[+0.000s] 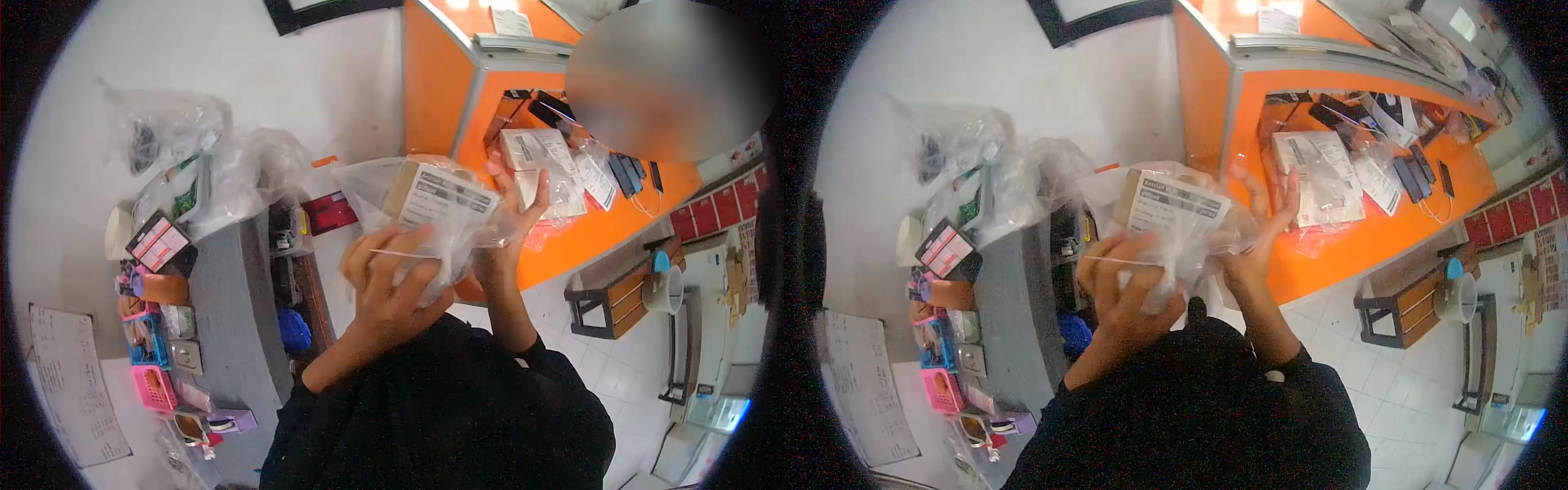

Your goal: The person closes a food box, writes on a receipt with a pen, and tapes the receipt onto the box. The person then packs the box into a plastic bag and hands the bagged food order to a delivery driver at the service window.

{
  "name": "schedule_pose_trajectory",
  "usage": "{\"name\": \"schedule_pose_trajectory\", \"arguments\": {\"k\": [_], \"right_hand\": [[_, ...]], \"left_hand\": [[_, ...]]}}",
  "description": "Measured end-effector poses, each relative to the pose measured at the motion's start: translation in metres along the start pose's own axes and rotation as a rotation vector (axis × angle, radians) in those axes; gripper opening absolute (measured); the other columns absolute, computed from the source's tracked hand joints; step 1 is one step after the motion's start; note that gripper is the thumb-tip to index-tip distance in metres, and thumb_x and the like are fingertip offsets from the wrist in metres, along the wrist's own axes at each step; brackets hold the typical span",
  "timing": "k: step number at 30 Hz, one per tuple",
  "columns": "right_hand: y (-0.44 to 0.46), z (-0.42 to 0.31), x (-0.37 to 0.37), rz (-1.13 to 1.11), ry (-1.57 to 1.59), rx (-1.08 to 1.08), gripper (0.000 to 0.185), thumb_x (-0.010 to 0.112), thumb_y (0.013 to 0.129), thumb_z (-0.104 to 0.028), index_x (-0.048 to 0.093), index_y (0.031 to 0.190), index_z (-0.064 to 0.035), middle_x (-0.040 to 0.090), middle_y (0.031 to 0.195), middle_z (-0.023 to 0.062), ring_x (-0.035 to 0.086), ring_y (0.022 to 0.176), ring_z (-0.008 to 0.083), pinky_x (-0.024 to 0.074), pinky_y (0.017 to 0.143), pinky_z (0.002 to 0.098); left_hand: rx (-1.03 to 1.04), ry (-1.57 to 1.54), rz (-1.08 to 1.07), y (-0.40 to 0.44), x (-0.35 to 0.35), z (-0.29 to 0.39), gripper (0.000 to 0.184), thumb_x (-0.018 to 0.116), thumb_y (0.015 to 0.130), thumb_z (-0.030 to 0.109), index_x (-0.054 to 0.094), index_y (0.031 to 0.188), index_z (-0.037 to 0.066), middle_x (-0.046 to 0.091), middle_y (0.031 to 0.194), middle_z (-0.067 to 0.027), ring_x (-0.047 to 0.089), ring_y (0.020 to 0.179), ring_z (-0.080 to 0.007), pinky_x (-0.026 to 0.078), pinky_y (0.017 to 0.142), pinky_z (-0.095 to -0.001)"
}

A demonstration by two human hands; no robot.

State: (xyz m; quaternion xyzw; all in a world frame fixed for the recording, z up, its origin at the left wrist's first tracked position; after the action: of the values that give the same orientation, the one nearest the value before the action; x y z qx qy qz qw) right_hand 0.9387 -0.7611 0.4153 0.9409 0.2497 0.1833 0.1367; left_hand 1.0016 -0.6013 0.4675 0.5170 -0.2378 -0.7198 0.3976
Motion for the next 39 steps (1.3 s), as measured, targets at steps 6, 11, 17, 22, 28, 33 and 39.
{"name": "schedule_pose_trajectory", "arguments": {"k": [6,11,17,22,28,33,39], "right_hand": [[0.019,-0.012,-0.038,0.119,-0.016,-0.065,0.124,0.083,0.065,-0.037,-0.012,0.142,-0.0130,0.038,0.133,0.0189,0.036,0.126,0.0310,0.0244,0.108,0.0451],[0.027,-0.004,-0.068,0.016,0.073,-0.212,0.121,0.082,0.066,-0.023,-0.012,0.142,-0.0133,0.035,0.133,0.0192,0.036,0.125,0.0308,0.0328,0.105,0.0454],[0.028,0.120,-0.116,-0.286,-0.357,-0.154,0.086,0.073,0.075,-0.032,0.022,0.138,-0.0057,0.037,0.131,0.0208,0.038,0.123,0.0359,0.0384,0.100,0.0467],[0.037,0.186,-0.142,-0.561,-0.896,-0.217,0.053,0.069,0.078,-0.031,0.052,0.121,-0.0066,0.041,0.127,0.0247,0.037,0.121,0.0450,0.0298,0.104,0.0524],[0.076,0.182,-0.186,-0.554,-1.053,-0.452,0.037,0.066,0.074,-0.007,0.054,0.109,-0.0044,0.049,0.115,0.0211,0.050,0.106,0.0401,0.0440,0.088,0.0466],[0.099,0.145,-0.209,-0.257,-1.039,-0.335,0.025,0.063,0.077,0.000,0.054,0.099,-0.0044,0.053,0.106,0.0199,0.055,0.097,0.0375,0.0476,0.081,0.0430],[0.084,0.093,-0.188,0.099,-0.987,-0.252,0.036,0.052,0.084,0.009,0.042,0.115,-0.0064,0.050,0.105,0.0201,0.060,0.089,0.0262,0.0545,0.067,0.0334]], "left_hand": [[0.115,0.000,-0.074,0.019,0.036,0.017,0.028,0.075,0.060,0.026,0.058,0.079,0.017,0.063,0.115,-0.0003,0.048,0.110,-0.0202,0.028,0.093,-0.0396],[0.161,-0.147,-0.076,0.024,0.064,0.019,0.025,0.074,0.061,0.021,0.058,0.080,0.014,0.064,0.100,-0.0026,0.053,0.096,-0.0210,0.029,0.088,-0.0407],[-0.452,-0.468,-0.100,-0.005,0.126,-0.042,0.016,0.063,0.073,0.003,0.053,0.085,0.000,0.050,0.085,-0.0136,0.050,0.081,-0.0300,0.038,0.077,-0.0384],[-0.490,-0.346,-0.177,-0.033,0.156,-0.068,0.015,0.060,0.076,0.000,0.049,0.086,-0.002,0.047,0.084,-0.0166,0.050,0.081,-0.0325,0.040,0.073,-0.0374],[-0.468,-0.444,-0.304,-0.015,0.197,-0.072,0.016,0.060,0.077,0.002,0.047,0.087,-0.001,0.047,0.087,-0.0185,0.049,0.082,-0.0345,0.040,0.073,-0.0385],[-0.467,-0.674,-0.465,0.004,0.252,-0.063,0.018,0.059,0.080,0.005,0.045,0.089,-0.002,0.045,0.089,-0.0186,0.047,0.082,-0.0333,0.039,0.074,-0.0378],[-0.315,-0.829,-0.588,0.031,0.312,-0.066,0.026,0.058,0.085,0.015,0.046,0.101,-0.003,0.044,0.099,-0.0205,0.047,0.093,-0.0355,0.038,0.083,-0.0418]]}}
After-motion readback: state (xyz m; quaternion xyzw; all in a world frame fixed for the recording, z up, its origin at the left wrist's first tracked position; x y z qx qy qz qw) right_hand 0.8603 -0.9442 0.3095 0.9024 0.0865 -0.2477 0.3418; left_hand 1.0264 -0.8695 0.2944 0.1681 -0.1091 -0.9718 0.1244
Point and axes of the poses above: each hand's wrist, its own y-axis towards the middle knuckle, its own x-axis out of the palm, z = x × y, the point moved 4 cm from there along y, towards the middle knuckle
